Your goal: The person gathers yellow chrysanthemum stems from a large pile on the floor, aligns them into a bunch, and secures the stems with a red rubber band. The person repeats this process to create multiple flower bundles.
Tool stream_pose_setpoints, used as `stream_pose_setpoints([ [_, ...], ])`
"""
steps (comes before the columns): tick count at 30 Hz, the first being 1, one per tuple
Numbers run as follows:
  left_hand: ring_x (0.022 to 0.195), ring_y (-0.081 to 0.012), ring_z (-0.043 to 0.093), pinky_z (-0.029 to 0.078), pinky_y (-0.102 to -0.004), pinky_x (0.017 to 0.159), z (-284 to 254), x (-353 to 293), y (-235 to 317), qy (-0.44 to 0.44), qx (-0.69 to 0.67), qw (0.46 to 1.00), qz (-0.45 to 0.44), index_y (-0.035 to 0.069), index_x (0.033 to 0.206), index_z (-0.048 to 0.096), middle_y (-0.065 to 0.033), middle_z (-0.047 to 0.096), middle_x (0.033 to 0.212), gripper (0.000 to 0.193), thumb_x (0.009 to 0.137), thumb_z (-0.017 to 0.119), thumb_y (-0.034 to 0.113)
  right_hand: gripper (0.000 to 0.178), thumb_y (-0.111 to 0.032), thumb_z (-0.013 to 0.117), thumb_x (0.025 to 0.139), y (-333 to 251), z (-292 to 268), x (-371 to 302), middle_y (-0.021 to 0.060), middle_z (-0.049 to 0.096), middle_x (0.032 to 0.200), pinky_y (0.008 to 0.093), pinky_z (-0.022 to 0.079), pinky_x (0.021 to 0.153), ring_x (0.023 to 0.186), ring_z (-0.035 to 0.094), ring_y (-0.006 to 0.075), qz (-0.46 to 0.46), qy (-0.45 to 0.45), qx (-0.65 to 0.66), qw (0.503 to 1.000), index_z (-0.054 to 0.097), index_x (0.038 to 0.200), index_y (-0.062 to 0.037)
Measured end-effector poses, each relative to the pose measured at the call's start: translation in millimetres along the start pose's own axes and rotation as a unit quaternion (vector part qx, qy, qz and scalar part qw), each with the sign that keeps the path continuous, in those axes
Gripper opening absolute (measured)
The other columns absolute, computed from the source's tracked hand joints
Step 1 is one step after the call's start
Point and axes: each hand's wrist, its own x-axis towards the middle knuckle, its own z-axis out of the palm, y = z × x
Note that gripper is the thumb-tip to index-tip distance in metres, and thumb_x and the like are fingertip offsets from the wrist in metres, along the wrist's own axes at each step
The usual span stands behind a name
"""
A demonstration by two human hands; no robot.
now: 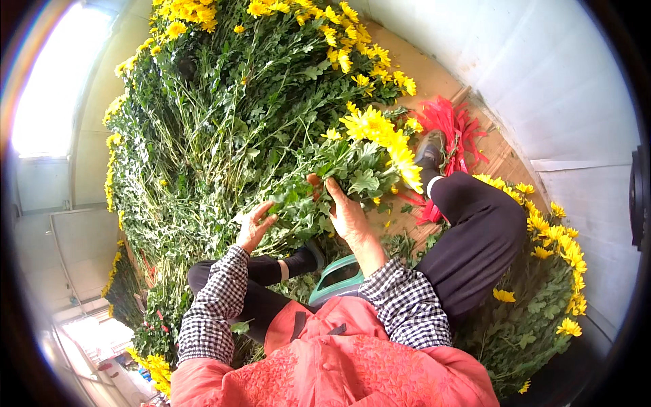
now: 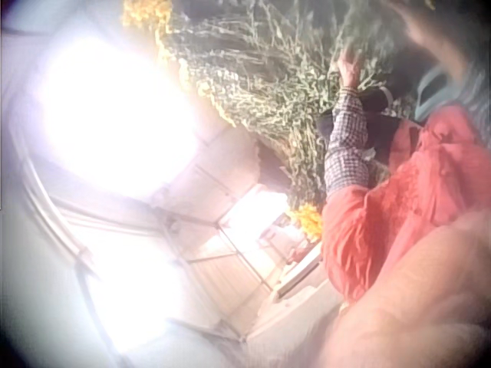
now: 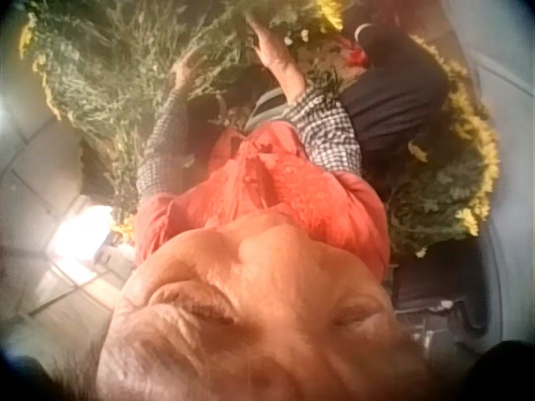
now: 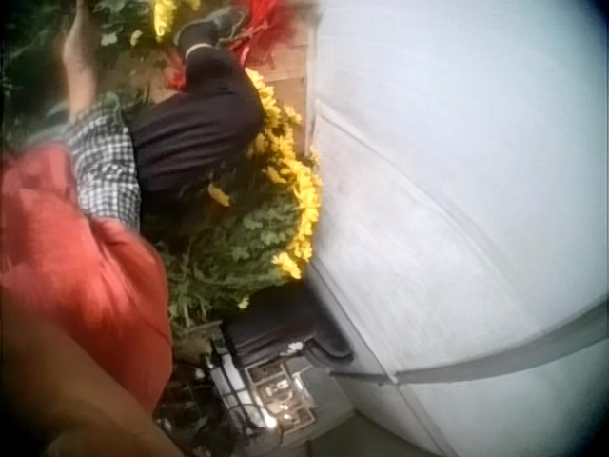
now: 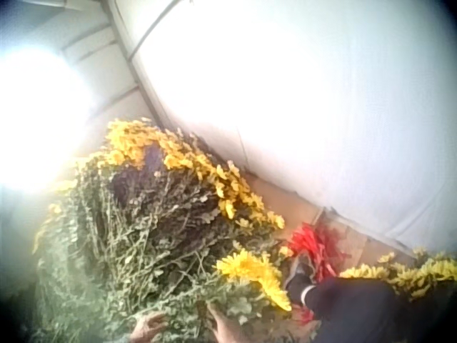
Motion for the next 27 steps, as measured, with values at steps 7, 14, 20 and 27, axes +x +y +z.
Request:
stream_pose_setpoints([
  [7, 0.07, -0.0059, 0.04, 0.037, -0.0247, 0.06, 37.6, -5.2, 96.3, -0.127, -0.003, 0.992, 0.003, -0.002, 0.094, 0.056, 0.0024, 0.051, 0.077, 0.019, 0.095, 0.055, 0.016, 0.04, -0.036, 0.061, 0.091, 6.3, 7.5, 1.8, 0.0051, 0.064, 0.113, 0.0262, 0.048, 0.086, 0.098, 0.06, 0.0122, 0.082, 0.026, 0.081, 0.993, 0.059, 0.116, -0.0052],
  [14, 0.071, -0.0044, 0.042, 0.039, -0.0241, 0.063, 57.9, 15.5, 82.7, -0.18, -0.067, 0.981, 0.016, 0.002, 0.102, 0.06, 0.0061, 0.052, 0.077, 0.024, 0.098, 0.051, 0.024, 0.035, -0.026, 0.061, 0.092, 1.6, 4.2, 0.7, 0.0057, 0.064, 0.11, 0.0307, 0.05, 0.086, 0.1, 0.061, 0.0167, 0.028, 0.067, 0.15, 0.986, 0.055, 0.121, -0.0077],
  [20, 0.1, -0.0306, 0.06, 0.048, -0.0417, 0.086, 38.5, 93.2, 65.2, -0.201, 0.143, 0.951, 0.187, 0.003, 0.111, 0.062, -0.0184, 0.062, 0.108, 0.038, 0.092, 0.056, 0.035, 0.022, -0.025, 0.054, 0.096, 22.0, -22.3, 14.1, -0.0001, 0.058, 0.079, 0.0414, 0.046, 0.096, 0.073, 0.06, 0.016, 0.03, 0.161, 0.26, 0.952, 0.051, 0.109, -0.0078],
  [27, 0.124, -0.039, 0.04, 0.038, -0.0452, 0.102, -70.5, 294.2, 33.9, 0.295, 0.353, 0.875, 0.15, 0.0, 0.137, 0.034, -0.0272, 0.035, 0.138, 0.072, 0.084, 0.064, 0.038, 0.02, -0.023, 0.055, 0.095, 25.2, -14.4, 14.6, -0.0005, 0.058, 0.081, 0.0408, 0.045, 0.097, 0.078, 0.062, 0.0172, 0.096, 0.17, 0.243, 0.95, 0.054, 0.109, -0.0089],
])
